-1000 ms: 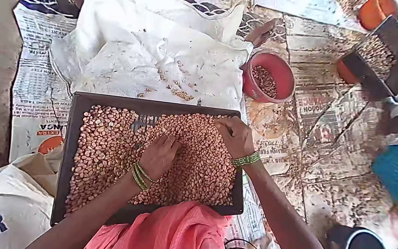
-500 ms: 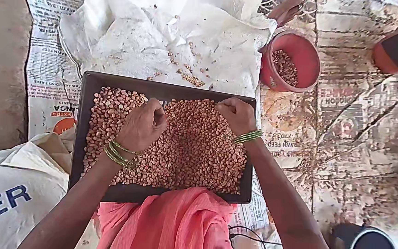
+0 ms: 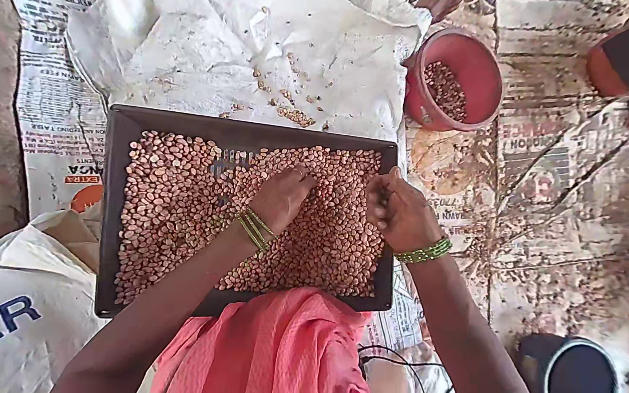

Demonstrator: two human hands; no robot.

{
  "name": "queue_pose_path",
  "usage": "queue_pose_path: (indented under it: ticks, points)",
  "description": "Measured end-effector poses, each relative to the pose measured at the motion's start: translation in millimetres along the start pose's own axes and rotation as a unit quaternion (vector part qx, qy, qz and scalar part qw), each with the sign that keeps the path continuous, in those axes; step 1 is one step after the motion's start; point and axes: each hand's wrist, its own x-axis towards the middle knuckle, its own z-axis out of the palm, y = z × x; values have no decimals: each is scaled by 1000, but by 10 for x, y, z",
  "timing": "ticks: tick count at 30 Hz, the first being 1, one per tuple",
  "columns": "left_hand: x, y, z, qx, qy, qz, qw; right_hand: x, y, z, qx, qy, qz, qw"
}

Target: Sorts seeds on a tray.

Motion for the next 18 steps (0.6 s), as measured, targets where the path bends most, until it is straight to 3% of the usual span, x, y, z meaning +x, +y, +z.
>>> queue_pose_path:
  ticks: [3, 5, 10, 14, 16, 18]
  points:
    - [-41, -40, 137, 46, 88, 62, 993, -60, 5, -113, -11, -2, -15, 1000]
    - [-72, -79, 161, 56, 109, 56, 991, -53, 23, -162, -9, 1, -23, 1000]
    - [-178, -153, -144, 5, 79, -101, 992, -69, 57, -138, -45, 9, -32, 998]
    - [-390, -354, -372, -24, 88, -135, 987, -5, 98, 21, -127, -22, -69, 989]
    - [-590, -336, -399, -35, 62, -113, 991, 85, 126, 123, -238, -35, -112, 964]
    - [-793, -280, -365, -71, 30, -99, 992, 156, 123, 230, -397, -47, -162, 902]
